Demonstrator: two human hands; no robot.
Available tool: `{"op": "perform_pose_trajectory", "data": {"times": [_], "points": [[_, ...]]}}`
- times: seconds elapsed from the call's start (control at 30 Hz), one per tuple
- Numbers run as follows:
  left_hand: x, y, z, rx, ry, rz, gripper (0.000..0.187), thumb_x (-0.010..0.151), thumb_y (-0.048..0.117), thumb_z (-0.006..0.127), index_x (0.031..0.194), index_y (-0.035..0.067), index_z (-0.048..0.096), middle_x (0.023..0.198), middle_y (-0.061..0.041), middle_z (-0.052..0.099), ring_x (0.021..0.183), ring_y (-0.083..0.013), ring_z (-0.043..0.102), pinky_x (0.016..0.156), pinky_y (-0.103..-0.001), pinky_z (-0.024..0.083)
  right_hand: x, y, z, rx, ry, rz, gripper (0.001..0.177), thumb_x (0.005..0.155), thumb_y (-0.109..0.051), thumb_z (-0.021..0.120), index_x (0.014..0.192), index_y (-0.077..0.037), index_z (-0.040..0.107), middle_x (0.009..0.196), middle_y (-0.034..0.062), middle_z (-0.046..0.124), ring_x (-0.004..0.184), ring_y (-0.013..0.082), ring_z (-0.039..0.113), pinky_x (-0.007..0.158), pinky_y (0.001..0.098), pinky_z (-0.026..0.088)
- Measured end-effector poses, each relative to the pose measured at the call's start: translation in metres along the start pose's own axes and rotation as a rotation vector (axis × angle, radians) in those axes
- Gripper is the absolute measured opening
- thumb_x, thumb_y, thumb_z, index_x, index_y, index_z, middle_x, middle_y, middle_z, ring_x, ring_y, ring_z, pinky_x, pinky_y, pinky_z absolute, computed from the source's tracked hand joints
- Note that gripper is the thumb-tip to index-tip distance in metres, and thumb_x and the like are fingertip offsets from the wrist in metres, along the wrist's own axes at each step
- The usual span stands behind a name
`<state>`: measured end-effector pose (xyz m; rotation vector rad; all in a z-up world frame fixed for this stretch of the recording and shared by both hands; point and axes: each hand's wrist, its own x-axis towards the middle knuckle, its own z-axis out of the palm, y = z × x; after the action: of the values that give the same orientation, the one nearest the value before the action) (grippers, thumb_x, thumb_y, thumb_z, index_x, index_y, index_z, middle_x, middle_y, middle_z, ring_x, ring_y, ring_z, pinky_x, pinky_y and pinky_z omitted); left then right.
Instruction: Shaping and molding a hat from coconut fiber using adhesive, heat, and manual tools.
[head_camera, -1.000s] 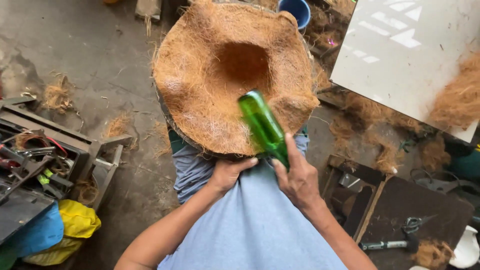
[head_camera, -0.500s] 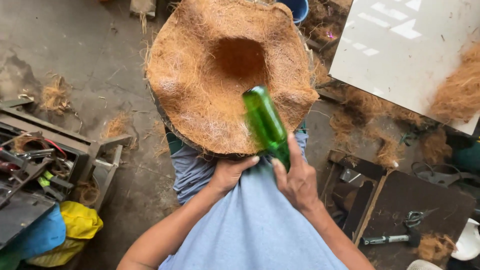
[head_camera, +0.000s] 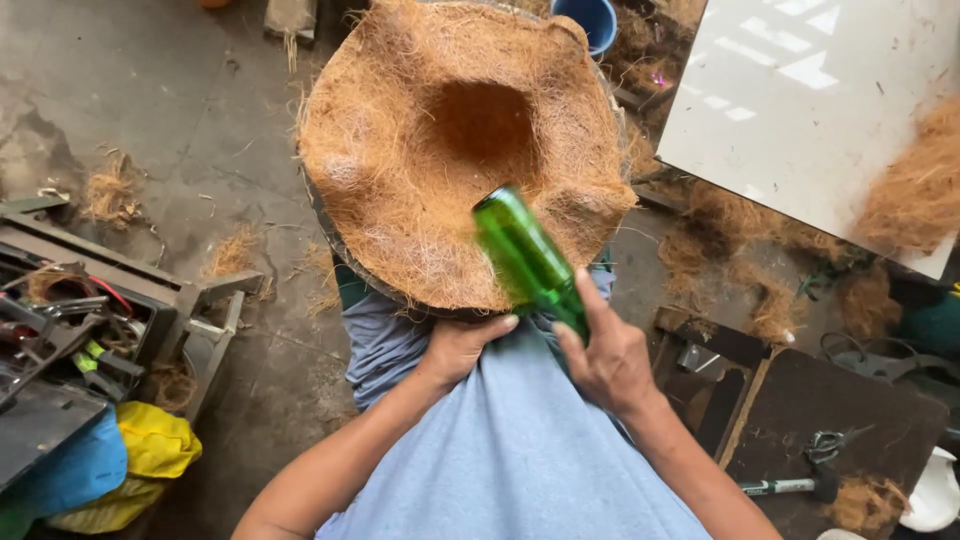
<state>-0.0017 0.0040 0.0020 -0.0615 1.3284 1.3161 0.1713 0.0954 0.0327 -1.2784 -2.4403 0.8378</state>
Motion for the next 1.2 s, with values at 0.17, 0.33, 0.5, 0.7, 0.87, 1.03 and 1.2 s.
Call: {"op": "perform_pose_trajectory", "data": {"times": [0.17,0.33,0.5,0.7,0.87,1.03,1.2], "points": [[0.003,-0.002,-0.003,0.009,-0.014,-0.033,0.06,0.064,0.005,0.092,0.115,-0.014,0.067,0.119,-0.025,0.069,0.118,-0.0288,0.061,0.105,-0.046,0.049,0.03,-0.017,-0.036,-0.006,-0.005,0.007,0.063,0.084,-0.02,0.072,0.144,-0.013,0.054,0.101,0.0299,0.07,0.085,0.0461,0.069,0.072,0.054,0.059],[0.006,-0.005,-0.006,-0.014,-0.027,-0.016,0.062,0.062,0.005,0.093,0.115,-0.014,0.067,0.12,-0.026,0.068,0.12,-0.0314,0.061,0.107,-0.047,0.048,0.069,-0.04,-0.08,-0.109,-0.008,-0.109,0.057,0.084,-0.023,0.076,0.139,-0.013,0.063,0.105,0.0211,0.072,0.093,0.0375,0.07,0.074,0.0445,0.058],[0.007,-0.006,-0.011,0.004,-0.059,-0.003,0.051,0.065,0.004,0.091,0.107,-0.015,0.071,0.109,-0.022,0.072,0.111,-0.0261,0.064,0.101,-0.044,0.052,0.125,-0.075,-0.089,-0.512,-0.444,-0.306,0.058,0.088,-0.03,0.066,0.144,-0.022,0.056,0.085,0.0186,0.075,0.062,0.0375,0.072,0.064,0.0525,0.061],[0.01,-0.012,-0.017,0.039,-0.089,0.018,0.039,0.066,0.007,0.093,0.099,-0.005,0.076,0.103,-0.024,0.075,0.103,-0.0232,0.068,0.097,-0.04,0.054,0.176,-0.106,-0.088,-0.628,-0.78,-0.204,0.041,0.088,-0.027,0.064,0.127,-0.017,0.066,0.073,0.0158,0.075,0.063,0.0363,0.074,0.07,0.0488,0.061],[0.011,-0.005,-0.014,0.057,-0.1,0.027,0.034,0.066,0.007,0.092,0.093,-0.007,0.077,0.095,-0.021,0.076,0.098,-0.0182,0.067,0.09,-0.036,0.056,0.188,-0.092,-0.072,-0.78,-0.727,-0.27,0.041,0.088,-0.03,0.062,0.128,-0.021,0.067,0.069,0.0113,0.074,0.056,0.0276,0.072,0.063,0.0427,0.061],[0.009,-0.005,-0.015,-0.014,-0.076,0.005,0.035,0.067,0.006,0.092,0.094,-0.009,0.076,0.097,-0.02,0.077,0.099,-0.0181,0.067,0.094,-0.038,0.056,0.19,-0.131,-0.066,-0.698,-0.791,-0.336,0.042,0.089,-0.024,0.062,0.13,-0.013,0.066,0.066,0.0135,0.072,0.049,0.0245,0.068,0.057,0.0374,0.061],[0.016,-0.017,-0.017,-0.021,-0.083,0.018,0.038,0.065,0.005,0.093,0.095,-0.01,0.075,0.097,-0.02,0.076,0.101,-0.0224,0.068,0.096,-0.042,0.055,0.21,-0.11,-0.068,-0.746,-0.809,-0.189,0.032,0.087,-0.027,0.066,0.114,-0.013,0.074,0.076,0.0141,0.076,0.061,0.0286,0.074,0.066,0.042,0.062]]}}
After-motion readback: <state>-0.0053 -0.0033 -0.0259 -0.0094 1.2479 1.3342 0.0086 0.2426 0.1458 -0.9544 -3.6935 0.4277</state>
